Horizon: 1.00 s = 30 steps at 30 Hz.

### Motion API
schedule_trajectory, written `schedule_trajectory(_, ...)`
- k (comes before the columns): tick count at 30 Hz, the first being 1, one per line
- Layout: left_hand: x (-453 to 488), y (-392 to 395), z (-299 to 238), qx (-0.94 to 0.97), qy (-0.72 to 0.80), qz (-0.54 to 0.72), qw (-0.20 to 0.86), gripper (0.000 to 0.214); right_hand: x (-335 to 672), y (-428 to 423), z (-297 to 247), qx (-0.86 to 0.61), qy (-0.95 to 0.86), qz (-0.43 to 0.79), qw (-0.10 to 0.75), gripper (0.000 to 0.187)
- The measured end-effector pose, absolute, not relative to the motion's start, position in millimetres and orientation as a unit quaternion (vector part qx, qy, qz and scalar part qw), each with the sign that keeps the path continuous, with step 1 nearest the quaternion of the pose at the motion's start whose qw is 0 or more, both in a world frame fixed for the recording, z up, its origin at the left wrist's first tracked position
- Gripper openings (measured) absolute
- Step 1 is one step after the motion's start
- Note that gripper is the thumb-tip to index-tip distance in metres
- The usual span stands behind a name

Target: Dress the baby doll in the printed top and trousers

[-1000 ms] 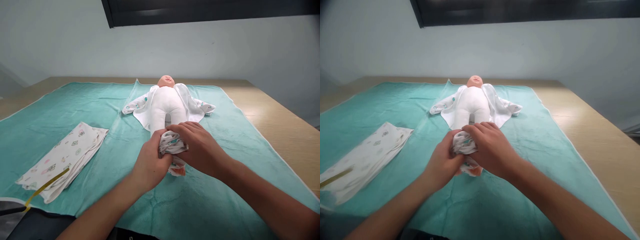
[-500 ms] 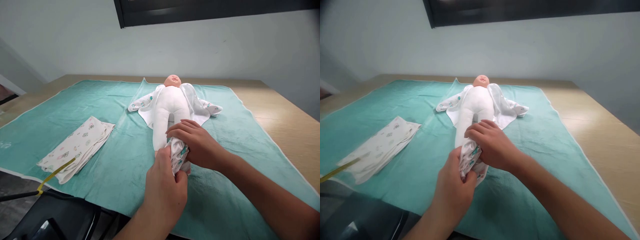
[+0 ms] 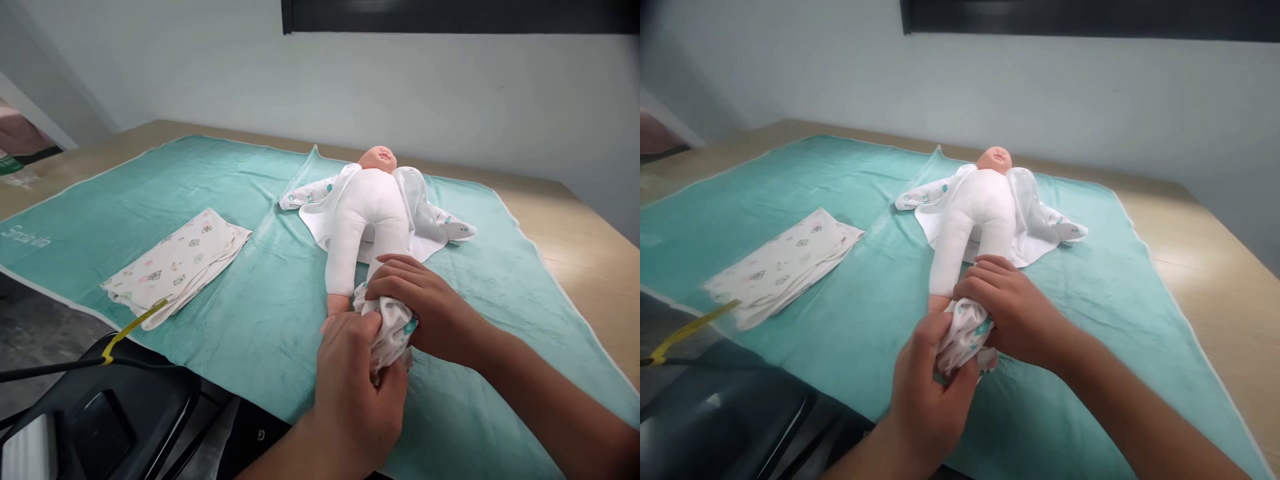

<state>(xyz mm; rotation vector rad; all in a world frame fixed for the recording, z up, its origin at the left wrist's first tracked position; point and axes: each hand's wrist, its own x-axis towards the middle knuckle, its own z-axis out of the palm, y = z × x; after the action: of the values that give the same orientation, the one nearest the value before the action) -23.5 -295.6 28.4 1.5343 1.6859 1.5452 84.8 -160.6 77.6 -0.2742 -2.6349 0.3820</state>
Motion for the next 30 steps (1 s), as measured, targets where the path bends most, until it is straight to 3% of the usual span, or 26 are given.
schedule_trajectory(6, -24.1, -288.9, 39.8, 0.381, 0.553, 0.646, 0.364, 0.029, 84.4, -160.3, 74.0, -0.16, -0.936, 0.158, 0.271, 0.017)
schedule_trajectory(11, -25.0, -283.0, 43.8, 0.301, 0.483, 0.683, 0.458, 0.029, 85.9, -163.3, 74.9, -0.191, -0.937, 0.154, 0.249, 0.017)
schedule_trajectory(13, -22.6, -285.6, 38.4, 0.336, 0.501, 0.675, 0.426, 0.03, 86.2, -162.4, 72.5, -0.192, -0.941, 0.142, 0.238, 0.017)
schedule_trajectory(18, -17.1, -296.2, 20.6, 0.585, 0.513, 0.604, 0.174, 0.04, 89.0, -163.8, 72.4, -0.177, -0.961, 0.108, 0.183, 0.025)
schedule_trajectory(24, -19.1, -297.8, 18.6, 0.568, 0.557, 0.584, 0.163, 0.042, 112.0, -132.5, 119.4, -0.125, -0.963, 0.237, 0.026, 0.075)
schedule_trajectory(26, -20.3, -298.2, 18.7, 0.558, 0.56, 0.585, 0.182, 0.044, 106.2, -114.9, 130.0, -0.106, -0.96, 0.258, 0.032, 0.067)
schedule_trajectory(28, -20.9, -298.8, 17.9, 0.556, 0.565, 0.58, 0.189, 0.043, 85.8, -103.3, 128.5, -0.11, -0.958, 0.249, 0.093, 0.054)
schedule_trajectory(30, -21.0, -299.1, 17.1, 0.559, 0.571, 0.573, 0.184, 0.042, 55.1, -100.3, 117.9, -0.073, -0.971, 0.223, 0.048, 0.051)
